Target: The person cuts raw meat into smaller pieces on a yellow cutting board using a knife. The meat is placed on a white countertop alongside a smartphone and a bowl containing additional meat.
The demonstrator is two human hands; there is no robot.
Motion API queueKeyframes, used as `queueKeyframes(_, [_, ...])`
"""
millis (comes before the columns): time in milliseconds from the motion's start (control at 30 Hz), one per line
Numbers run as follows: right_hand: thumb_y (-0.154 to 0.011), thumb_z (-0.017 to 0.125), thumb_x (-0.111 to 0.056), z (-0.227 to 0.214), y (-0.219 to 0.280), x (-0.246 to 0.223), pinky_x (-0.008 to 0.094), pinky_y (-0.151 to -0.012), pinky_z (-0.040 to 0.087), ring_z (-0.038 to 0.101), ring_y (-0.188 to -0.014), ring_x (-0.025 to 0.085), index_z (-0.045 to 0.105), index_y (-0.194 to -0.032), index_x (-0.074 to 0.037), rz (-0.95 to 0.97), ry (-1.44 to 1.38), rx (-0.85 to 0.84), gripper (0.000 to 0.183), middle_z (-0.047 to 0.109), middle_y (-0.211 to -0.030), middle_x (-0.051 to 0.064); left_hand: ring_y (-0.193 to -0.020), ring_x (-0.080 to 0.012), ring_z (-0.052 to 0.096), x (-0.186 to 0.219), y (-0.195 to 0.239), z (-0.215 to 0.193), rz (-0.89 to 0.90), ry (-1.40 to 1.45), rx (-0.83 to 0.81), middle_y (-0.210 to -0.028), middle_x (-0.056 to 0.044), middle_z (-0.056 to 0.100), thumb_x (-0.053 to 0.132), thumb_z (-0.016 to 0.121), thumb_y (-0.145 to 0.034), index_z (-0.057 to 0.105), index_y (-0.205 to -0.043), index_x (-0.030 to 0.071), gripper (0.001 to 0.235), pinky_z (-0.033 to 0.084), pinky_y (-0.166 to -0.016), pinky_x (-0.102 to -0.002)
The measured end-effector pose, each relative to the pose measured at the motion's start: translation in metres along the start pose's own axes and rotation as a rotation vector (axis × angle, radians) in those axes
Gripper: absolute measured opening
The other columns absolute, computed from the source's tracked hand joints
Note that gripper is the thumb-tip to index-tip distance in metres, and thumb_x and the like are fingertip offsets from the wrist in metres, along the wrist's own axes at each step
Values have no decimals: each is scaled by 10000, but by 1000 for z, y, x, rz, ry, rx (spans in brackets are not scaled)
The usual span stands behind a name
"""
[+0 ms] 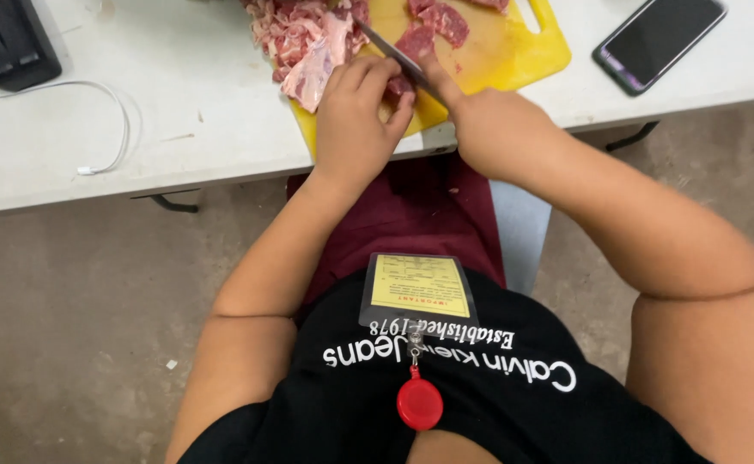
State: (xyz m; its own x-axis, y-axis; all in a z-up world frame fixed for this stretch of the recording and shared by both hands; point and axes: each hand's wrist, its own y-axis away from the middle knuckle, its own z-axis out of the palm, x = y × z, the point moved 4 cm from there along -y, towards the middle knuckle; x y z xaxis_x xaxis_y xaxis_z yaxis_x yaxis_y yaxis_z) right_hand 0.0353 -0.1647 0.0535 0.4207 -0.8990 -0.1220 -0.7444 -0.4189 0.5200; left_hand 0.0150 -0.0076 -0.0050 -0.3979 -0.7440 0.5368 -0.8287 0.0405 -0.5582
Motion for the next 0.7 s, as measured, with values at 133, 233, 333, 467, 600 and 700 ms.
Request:
queueKeyframes(133, [-890, 421, 14, -6, 5, -6, 521, -574, 480, 654, -695, 474, -20, -1722, -276, 74, 49, -37, 986, 678, -846, 268, -942, -306, 581, 4, 1, -4, 16, 7, 26, -1064, -90, 640, 148, 747, -912, 655, -1122, 43, 252, 528, -824, -412])
queueKeyframes(233, [-990, 471, -114, -13, 20, -2, 528, -649, 494, 683, -812, 503, -44, -1728, -339, 104, 64, -104, 928, 700, -954, 305, -943, -316, 572, 3, 4, -10, 6, 22, 46, -1085, -102, 627, 122, 732, -870, 656, -1119, 39, 274, 525, -837, -425])
queueKeyframes(333, [-871, 350, 26, -15, 31, 6, 477, -580, 437, 619, -705, 446, -54, -1726, -413, 197, 124, -190, 1042, 645, -822, 249, -1045, -329, 550, 10, 6, -10, 97, 62, -58, -1073, -127, 605, 82, 739, -836, 650, -1134, -2, 322, 540, -885, -435])
queueKeyframes(467, [-866, 405, 13, -8, 19, 6, 507, -568, 452, 632, -689, 487, 16, -1723, -372, 131, 88, -97, 1017, 642, -827, 280, -1013, -341, 536, 18, 22, -11, 118, 5, -29, -1058, -156, 589, 93, 725, -864, 594, -1060, -23, 263, 504, -926, -441])
queueKeyframes(600, [-1051, 452, -202, -14, 11, 20, 526, -670, 474, 645, -787, 555, 76, -1716, -336, 104, -121, 91, 776, 649, -906, 378, -1045, -361, 485, 16, 16, -28, 14, -71, 92, -1141, -189, 497, -34, 646, -832, 525, -1068, -18, 266, 460, -913, -452])
queueKeyframes(700, [-1054, 424, -273, -25, 24, 37, 400, -686, 463, 583, -638, 305, 143, -1715, -381, 222, -523, 62, 727, 636, -683, 144, -1196, -382, 462, 20, -1, -33, 19, -111, 57, -1269, -193, 483, -118, 594, -804, 543, -1208, 14, 428, 472, -1026, -525])
